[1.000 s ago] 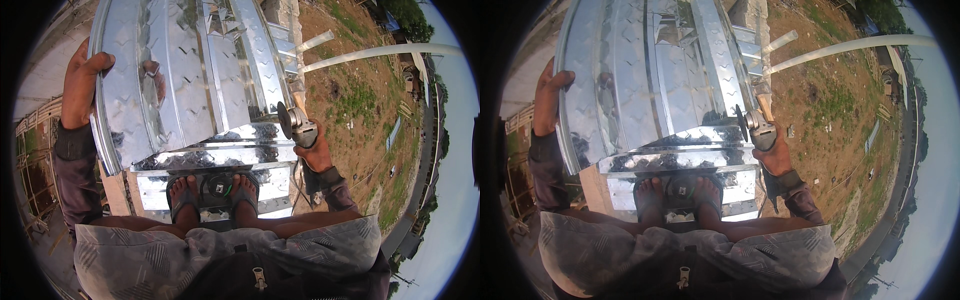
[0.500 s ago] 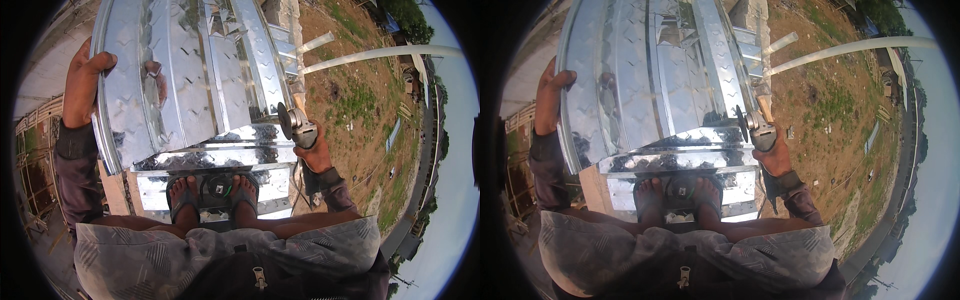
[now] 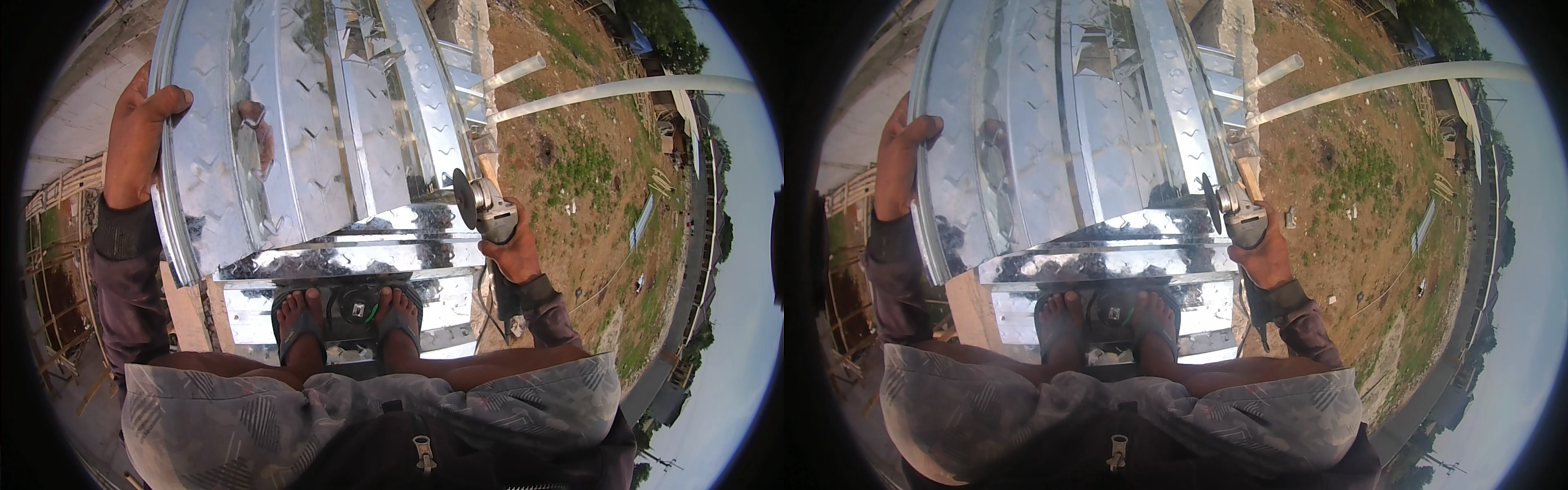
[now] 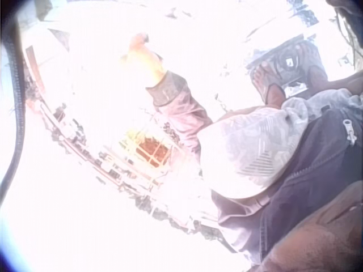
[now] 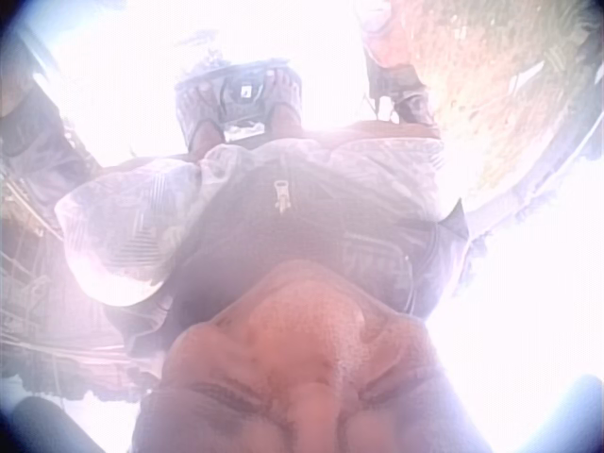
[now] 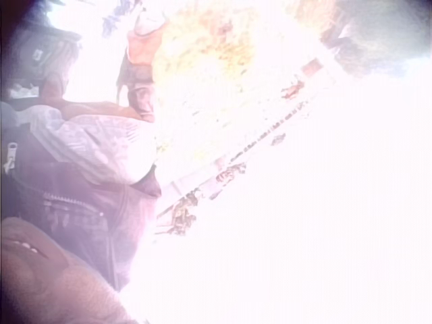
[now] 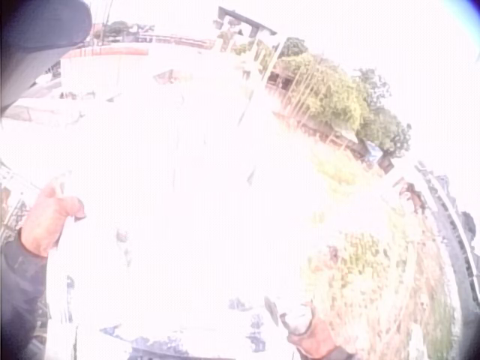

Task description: The person uses an angle grinder to cut a rectangular hole in a large corrugated metal sheet. They hold the sheet steady with one hand while operating the grinder with the other, cutting along a marked line and removing a section of the sheet.

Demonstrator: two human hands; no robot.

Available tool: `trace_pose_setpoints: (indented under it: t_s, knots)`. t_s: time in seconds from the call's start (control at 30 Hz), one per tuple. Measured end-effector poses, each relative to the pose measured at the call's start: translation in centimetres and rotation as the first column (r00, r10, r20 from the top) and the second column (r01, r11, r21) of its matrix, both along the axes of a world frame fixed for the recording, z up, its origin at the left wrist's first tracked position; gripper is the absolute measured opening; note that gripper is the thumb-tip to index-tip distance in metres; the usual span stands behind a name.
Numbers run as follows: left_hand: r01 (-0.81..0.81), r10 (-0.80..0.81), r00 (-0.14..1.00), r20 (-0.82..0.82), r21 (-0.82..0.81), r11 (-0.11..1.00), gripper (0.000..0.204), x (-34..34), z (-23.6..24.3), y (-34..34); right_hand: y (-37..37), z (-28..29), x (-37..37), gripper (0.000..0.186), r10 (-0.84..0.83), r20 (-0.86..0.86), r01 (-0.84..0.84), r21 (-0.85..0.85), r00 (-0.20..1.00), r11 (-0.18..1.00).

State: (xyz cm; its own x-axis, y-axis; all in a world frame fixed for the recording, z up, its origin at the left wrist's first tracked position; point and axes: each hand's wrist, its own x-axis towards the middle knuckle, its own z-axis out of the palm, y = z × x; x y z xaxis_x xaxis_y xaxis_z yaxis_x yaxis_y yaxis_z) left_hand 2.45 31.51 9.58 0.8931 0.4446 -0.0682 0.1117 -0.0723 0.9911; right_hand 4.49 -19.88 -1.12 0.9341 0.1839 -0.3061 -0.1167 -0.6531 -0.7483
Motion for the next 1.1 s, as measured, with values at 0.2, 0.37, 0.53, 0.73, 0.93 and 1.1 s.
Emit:
trace_pose_setpoints:
  t_s: [0.2, 0.37, 0.53, 0.73, 0.93, 1.1]
  knots:
    - [0.003, -0.003, 1.000, -0.001, -0.031, 1.000, 0.047, -0.1, 0.1, -0.1, -0.2, -0.2, 0.0, 0.089, -0.003, -0.002, 0.003, 0.020, 1.000, 1.000]
    - [-0.002, 0.002, 1.000, 0.000, -0.028, 1.000, 0.050, -0.1, 0.1, -0.2, 0.1, 0.1, 0.0, 0.089, 0.004, -0.011, -0.004, -0.008, 1.000, 1.000]
    - [-0.001, 0.001, 1.000, 0.004, -0.019, 1.000, 0.050, -0.1, -0.1, -0.1, 0.2, 0.8, -0.2, 0.086, -0.031, -0.040, 0.034, 0.076, 0.999, 0.996]
    - [0.058, -0.057, 0.998, 0.011, -0.026, 0.998, 0.042, -0.3, -0.4, 1.0, -0.5, 1.5, 0.0, 0.085, -0.035, 0.022, 0.034, 0.058, 0.999, 0.998]
    - [0.040, -0.040, 0.999, 0.007, 0.000, 0.999, 0.043, -0.3, -0.5, 1.0, -0.3, 1.1, -0.2, 0.085, -0.013, 0.048, 0.013, 0.007, 0.999, 1.000]
    - [0.058, -0.058, 0.998, -0.017, -0.016, 0.998, 0.048, -0.3, -0.7, 1.1, -0.7, 0.8, -0.6, 0.085, -0.017, 0.024, 0.017, -0.001, 1.000, 1.000]
